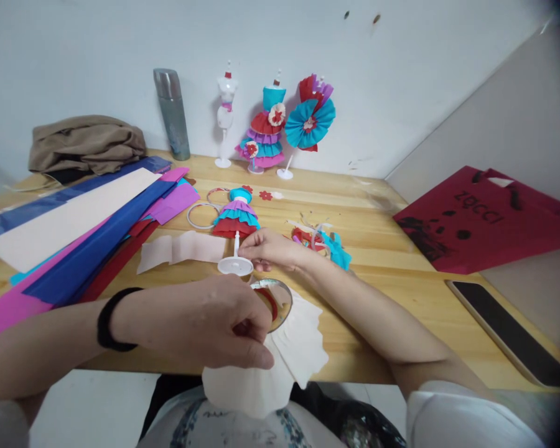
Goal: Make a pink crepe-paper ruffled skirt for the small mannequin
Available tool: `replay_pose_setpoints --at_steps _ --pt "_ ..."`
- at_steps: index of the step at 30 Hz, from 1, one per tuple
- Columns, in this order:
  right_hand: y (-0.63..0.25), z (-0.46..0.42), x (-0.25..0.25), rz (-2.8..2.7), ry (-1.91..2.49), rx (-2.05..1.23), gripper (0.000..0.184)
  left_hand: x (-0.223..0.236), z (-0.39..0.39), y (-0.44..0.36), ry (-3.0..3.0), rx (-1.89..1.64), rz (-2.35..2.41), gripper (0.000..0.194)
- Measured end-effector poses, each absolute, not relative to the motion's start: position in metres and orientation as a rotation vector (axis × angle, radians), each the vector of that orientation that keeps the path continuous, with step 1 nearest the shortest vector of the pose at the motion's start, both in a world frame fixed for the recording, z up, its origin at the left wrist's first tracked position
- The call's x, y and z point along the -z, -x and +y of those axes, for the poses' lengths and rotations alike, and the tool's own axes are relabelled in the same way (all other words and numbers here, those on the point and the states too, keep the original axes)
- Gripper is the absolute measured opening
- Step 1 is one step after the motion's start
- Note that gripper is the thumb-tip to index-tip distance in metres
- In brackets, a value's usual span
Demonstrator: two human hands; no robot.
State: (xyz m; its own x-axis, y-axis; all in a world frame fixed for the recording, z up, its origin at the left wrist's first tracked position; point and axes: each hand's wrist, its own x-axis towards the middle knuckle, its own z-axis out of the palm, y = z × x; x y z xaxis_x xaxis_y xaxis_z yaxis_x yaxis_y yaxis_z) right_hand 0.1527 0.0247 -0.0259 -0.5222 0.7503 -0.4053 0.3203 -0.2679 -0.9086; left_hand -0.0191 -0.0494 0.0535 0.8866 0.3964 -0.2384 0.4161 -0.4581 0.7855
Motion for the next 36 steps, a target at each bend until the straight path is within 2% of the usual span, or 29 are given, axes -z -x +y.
replay_pose_setpoints --at_steps 8,13,15,20,30,36 --pt "-0.156 0.022 0.021 -1.87 1.245 -1.985 0.019 -0.061 -0.052 0.027 -2.057 0.091 0.54 0.031" --pt "-0.165 0.021 0.011 -2.078 1.258 -1.759 0.021 -0.063 -0.045 0.03 -2.023 0.054 0.515 0.035" --pt "-0.171 0.022 0.005 -2.118 1.087 -1.707 0.025 -0.063 -0.038 0.031 -2.007 0.032 0.529 0.034" --pt "-0.186 0.026 -0.005 -2.201 0.442 -1.892 0.044 -0.064 -0.017 0.036 -1.971 -0.055 0.569 0.031" --pt "-0.184 0.022 0.004 -2.339 0.295 -2.037 0.04 -0.068 -0.007 0.044 -1.829 -0.092 0.627 0.026" --pt "-0.194 0.027 -0.007 -2.362 0.141 -1.929 0.037 -0.076 -0.005 0.051 -1.96 -0.037 0.676 0.023"
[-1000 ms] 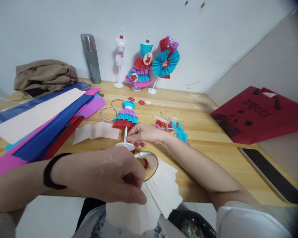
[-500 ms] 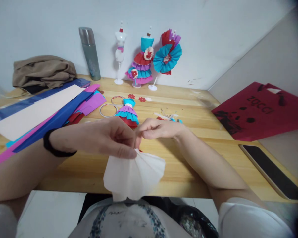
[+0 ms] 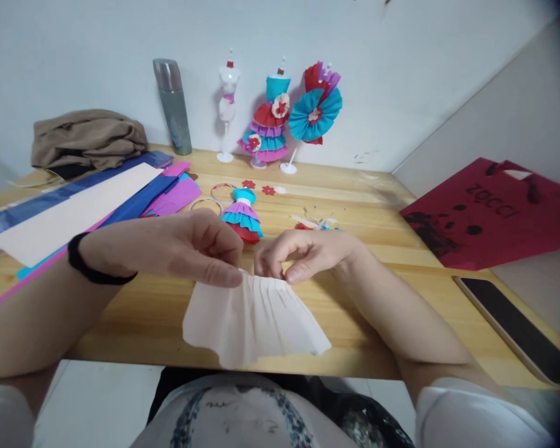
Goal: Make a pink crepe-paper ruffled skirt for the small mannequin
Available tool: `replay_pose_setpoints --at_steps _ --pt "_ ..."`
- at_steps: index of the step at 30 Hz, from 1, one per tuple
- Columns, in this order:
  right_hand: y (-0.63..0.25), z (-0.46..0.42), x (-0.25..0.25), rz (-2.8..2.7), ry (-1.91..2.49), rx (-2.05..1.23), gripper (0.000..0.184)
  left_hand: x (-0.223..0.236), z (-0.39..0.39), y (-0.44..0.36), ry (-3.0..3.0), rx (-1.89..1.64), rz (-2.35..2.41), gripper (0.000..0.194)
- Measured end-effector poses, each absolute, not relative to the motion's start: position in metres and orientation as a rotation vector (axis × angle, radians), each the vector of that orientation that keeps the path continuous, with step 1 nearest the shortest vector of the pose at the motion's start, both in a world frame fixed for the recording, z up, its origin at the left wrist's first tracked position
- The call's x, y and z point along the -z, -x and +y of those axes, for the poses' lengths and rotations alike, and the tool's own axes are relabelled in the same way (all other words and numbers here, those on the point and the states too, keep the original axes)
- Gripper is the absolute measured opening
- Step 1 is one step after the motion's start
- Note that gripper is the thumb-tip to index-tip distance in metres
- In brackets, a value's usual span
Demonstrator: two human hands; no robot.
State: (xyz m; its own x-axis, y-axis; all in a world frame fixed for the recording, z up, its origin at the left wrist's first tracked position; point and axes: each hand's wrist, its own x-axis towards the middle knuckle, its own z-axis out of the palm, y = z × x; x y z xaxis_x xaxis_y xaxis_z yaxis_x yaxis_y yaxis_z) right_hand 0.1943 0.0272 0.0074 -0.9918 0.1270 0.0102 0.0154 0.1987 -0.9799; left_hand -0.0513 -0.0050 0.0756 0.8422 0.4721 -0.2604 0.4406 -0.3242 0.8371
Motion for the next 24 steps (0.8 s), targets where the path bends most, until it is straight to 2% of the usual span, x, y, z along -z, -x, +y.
replay_pose_setpoints --at_steps 6,18,24 --pt "-0.206 0.029 -0.017 -2.347 0.329 -1.959 0.034 -0.073 0.012 0.056 -2.081 0.129 0.775 0.028" --pt "-0.212 0.019 -0.05 -2.456 0.743 -1.607 0.025 -0.062 0.033 0.059 -2.108 -0.027 0.95 0.022" --pt "-0.216 0.009 -0.053 -2.024 0.838 -1.769 0.031 -0.069 0.024 0.062 -1.992 -0.16 0.972 0.027"
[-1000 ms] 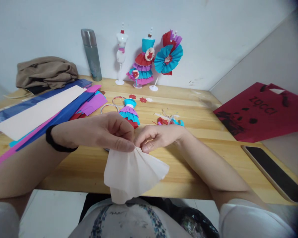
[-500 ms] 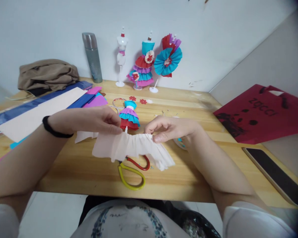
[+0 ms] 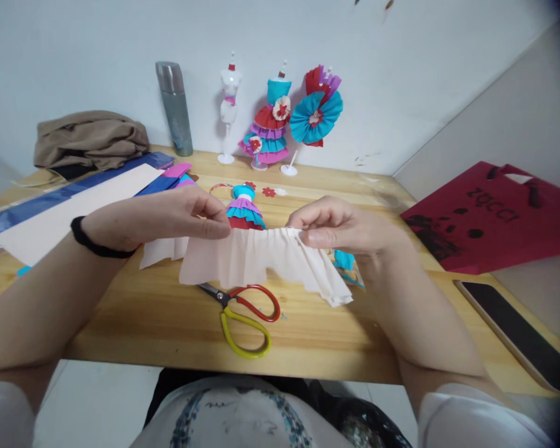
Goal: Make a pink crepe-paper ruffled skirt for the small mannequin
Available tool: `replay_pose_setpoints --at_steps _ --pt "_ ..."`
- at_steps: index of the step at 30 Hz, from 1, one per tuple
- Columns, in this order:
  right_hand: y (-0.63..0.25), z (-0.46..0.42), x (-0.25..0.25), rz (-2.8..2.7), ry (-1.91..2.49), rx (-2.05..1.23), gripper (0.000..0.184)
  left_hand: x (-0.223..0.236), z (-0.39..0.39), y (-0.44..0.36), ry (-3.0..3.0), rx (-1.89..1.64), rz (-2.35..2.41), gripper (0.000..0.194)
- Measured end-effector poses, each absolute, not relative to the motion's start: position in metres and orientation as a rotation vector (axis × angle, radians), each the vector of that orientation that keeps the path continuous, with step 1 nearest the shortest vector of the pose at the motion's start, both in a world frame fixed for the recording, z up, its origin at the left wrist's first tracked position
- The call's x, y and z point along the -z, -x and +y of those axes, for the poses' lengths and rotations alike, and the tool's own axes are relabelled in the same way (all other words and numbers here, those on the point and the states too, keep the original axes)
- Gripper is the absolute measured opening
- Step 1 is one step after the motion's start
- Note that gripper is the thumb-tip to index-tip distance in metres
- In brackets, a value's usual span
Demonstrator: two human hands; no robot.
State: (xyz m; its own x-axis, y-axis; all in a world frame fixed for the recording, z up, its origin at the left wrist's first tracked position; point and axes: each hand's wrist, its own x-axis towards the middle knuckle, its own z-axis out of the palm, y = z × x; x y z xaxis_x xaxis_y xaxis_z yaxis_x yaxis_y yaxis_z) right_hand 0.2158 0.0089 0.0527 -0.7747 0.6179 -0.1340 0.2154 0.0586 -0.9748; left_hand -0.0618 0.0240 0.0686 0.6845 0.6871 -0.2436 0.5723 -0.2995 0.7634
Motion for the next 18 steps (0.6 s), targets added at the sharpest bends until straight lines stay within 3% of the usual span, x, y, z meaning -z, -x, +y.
replay_pose_setpoints --at_steps 5,18 --pt "-0.214 0.015 -0.043 -1.792 0.852 -1.716 0.04 -0.062 0.025 0.06 -1.913 -0.348 1.116 0.04" --pt "-0.203 0.019 -0.046 -2.559 1.144 -0.765 0.032 -0.047 0.039 0.052 -2.015 -0.275 1.11 0.031"
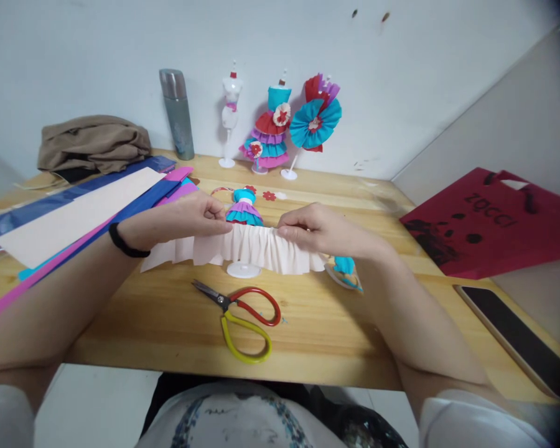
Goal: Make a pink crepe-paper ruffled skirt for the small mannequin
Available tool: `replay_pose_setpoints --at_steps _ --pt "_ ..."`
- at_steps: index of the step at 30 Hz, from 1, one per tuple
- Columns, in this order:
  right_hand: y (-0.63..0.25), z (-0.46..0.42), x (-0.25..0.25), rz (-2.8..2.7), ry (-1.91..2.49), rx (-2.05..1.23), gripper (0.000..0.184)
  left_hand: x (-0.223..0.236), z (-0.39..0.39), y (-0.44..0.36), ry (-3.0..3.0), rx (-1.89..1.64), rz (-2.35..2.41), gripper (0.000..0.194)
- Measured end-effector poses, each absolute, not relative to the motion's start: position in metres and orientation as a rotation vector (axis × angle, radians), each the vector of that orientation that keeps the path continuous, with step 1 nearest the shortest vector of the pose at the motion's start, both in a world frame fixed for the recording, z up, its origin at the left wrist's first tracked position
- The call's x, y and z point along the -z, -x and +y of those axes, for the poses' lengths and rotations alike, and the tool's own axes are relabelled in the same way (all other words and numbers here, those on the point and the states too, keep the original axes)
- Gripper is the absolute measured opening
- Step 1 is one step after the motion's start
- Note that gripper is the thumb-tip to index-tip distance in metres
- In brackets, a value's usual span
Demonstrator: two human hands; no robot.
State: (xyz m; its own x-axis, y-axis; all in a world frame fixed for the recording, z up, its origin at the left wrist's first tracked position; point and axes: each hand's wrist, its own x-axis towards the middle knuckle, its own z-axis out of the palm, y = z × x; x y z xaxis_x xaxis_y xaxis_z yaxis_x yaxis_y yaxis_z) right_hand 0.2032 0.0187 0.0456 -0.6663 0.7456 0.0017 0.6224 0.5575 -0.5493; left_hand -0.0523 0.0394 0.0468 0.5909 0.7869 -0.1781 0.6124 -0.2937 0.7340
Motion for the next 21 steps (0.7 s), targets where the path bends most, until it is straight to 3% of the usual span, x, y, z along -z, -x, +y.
replay_pose_setpoints --at_steps 21 --pt "-0.193 0.033 -0.017 -2.456 1.302 -0.874 0.036 -0.017 0.068 0.064 -2.131 -0.25 1.141 0.024"
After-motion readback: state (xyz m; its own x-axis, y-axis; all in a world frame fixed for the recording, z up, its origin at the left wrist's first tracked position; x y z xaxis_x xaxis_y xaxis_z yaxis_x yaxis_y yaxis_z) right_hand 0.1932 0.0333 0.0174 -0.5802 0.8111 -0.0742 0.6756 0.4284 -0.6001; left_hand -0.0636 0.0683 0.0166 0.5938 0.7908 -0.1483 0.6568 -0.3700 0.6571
